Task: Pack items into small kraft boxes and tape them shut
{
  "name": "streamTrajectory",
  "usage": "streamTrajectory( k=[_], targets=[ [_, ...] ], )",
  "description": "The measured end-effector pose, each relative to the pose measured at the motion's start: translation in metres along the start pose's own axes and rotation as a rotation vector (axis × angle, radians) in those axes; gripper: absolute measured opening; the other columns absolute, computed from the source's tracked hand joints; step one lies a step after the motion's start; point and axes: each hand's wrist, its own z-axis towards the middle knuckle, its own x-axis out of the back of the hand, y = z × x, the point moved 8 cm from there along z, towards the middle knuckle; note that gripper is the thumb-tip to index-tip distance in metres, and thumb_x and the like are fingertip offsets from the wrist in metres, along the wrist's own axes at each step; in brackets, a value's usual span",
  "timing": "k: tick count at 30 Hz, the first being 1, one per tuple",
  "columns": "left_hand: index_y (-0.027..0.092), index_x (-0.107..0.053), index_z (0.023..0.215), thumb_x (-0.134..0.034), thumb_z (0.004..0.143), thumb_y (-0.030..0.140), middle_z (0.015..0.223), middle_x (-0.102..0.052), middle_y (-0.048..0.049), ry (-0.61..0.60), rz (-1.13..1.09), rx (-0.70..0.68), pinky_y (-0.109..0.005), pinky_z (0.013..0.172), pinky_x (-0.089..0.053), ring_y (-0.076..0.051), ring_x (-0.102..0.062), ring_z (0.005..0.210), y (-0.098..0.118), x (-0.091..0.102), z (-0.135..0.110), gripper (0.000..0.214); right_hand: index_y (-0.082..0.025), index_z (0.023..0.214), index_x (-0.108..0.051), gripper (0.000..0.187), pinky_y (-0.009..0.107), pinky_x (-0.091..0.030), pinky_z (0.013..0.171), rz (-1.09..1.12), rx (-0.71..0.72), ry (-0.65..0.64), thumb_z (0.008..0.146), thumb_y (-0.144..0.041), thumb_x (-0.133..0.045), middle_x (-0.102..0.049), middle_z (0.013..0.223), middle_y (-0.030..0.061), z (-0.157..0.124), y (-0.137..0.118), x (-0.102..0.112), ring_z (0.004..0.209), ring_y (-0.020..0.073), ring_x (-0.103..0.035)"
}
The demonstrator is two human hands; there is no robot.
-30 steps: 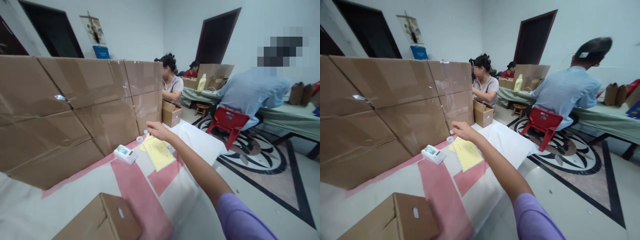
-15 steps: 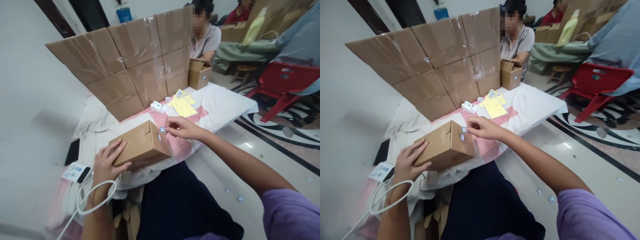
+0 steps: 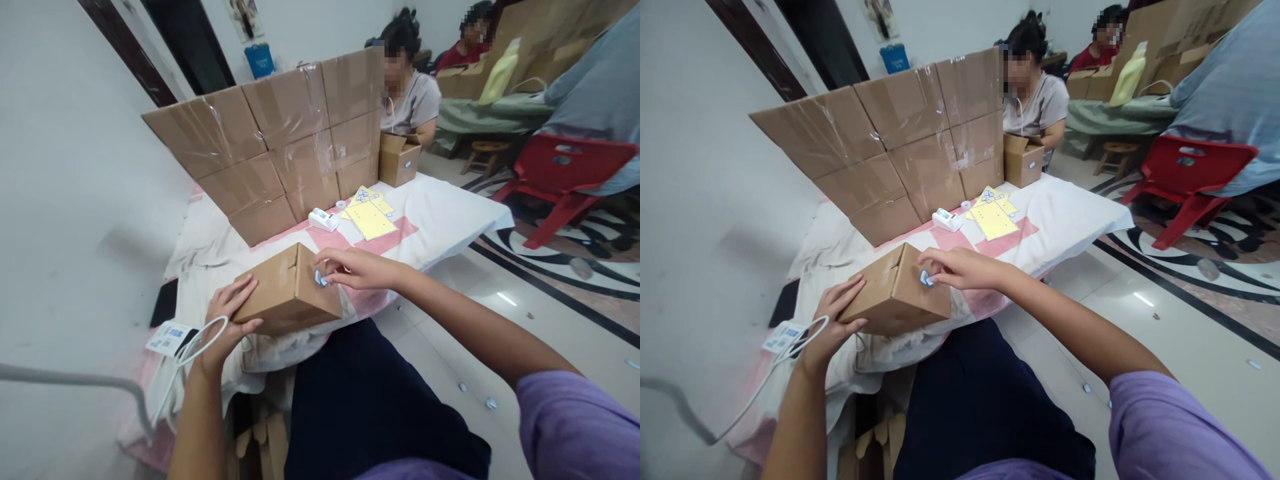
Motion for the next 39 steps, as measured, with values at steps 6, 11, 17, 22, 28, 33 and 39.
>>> streamTrajectory(
  k=[6, 11, 17, 22, 28, 33, 39],
  targets=[
    [0.039, -0.039, 0.152, -0.057, 0.087, 0.069, 0.151, -0.049, -0.0071, -0.006, -0.027, -0.039, -0.05, 0.107, -0.037, -0.034, -0.047, 0.132, 0.0, -0.001, 0.0, 0.074, -0.02, 0.127, -0.052, 0.026, 0.025, -0.041, 0.072, -0.195, 0.026, -0.044, 0.101, -0.027, -0.053, -0.071, 0.106, 0.0057, 0.011, -0.006, 0.0, 0.081, 0.0143, -0.064],
    [0.039, -0.04, 0.152, -0.054, 0.087, 0.072, 0.151, -0.05, -0.0072, 0.006, -0.053, -0.036, -0.049, 0.107, -0.037, -0.034, -0.048, 0.13, -0.004, 0.001, -0.001, 0.074, -0.019, 0.127, -0.052, 0.027, 0.025, -0.04, 0.072, -0.203, 0.068, -0.064, 0.103, -0.029, -0.052, -0.071, 0.105, 0.0057, 0.015, -0.01, 0.0, 0.079, 0.0136, -0.063],
    [0.038, -0.041, 0.151, -0.053, 0.087, 0.074, 0.15, -0.05, -0.0068, 0.034, -0.067, -0.031, -0.049, 0.106, -0.038, -0.034, -0.05, 0.128, -0.01, 0.002, -0.004, 0.075, -0.019, 0.117, -0.055, 0.018, 0.025, -0.039, 0.071, -0.214, 0.099, -0.078, 0.103, -0.029, -0.051, -0.072, 0.103, 0.0056, 0.02, -0.016, -0.002, 0.079, 0.0142, -0.063],
    [0.038, -0.042, 0.151, -0.053, 0.087, 0.074, 0.151, -0.05, -0.0069, 0.033, -0.065, -0.013, -0.05, 0.108, -0.037, -0.034, -0.049, 0.13, -0.011, 0.002, -0.005, 0.074, -0.02, 0.114, -0.055, 0.015, 0.026, -0.036, 0.066, -0.272, 0.088, -0.102, 0.101, -0.028, -0.053, -0.07, 0.095, 0.0035, 0.027, -0.016, -0.005, 0.072, 0.0141, -0.059],
    [0.038, -0.04, 0.152, -0.051, 0.087, 0.074, 0.151, -0.049, -0.0071, 0.036, -0.067, -0.023, -0.05, 0.109, -0.038, -0.034, -0.049, 0.13, -0.01, 0.003, -0.005, 0.075, -0.021, 0.11, -0.054, 0.012, 0.026, -0.034, 0.065, -0.28, 0.096, -0.113, 0.1, -0.026, -0.053, -0.067, 0.09, 0.0014, 0.032, -0.02, -0.005, 0.07, 0.0139, -0.056],
    [0.039, -0.039, 0.152, -0.052, 0.087, 0.073, 0.151, -0.049, -0.0067, 0.034, -0.075, -0.017, -0.05, 0.109, -0.038, -0.034, -0.049, 0.13, -0.01, 0.003, -0.005, 0.074, -0.02, 0.107, -0.051, 0.019, 0.026, -0.032, 0.064, -0.249, 0.005, -0.076, 0.096, -0.034, -0.06, -0.061, 0.085, -0.0006, 0.037, -0.015, 0.001, 0.068, 0.0131, -0.051],
    [0.039, -0.04, 0.152, -0.054, 0.088, 0.071, 0.151, -0.049, -0.0065, 0.035, -0.066, -0.005, -0.05, 0.109, -0.038, -0.033, -0.049, 0.13, -0.011, 0.001, -0.006, 0.073, -0.019, 0.105, -0.049, 0.059, 0.027, -0.039, 0.069, 0.005, -0.285, 0.145, 0.071, -0.052, -0.083, -0.053, 0.09, -0.0001, 0.035, 0.053, 0.014, 0.079, 0.015, -0.05]
  ],
)
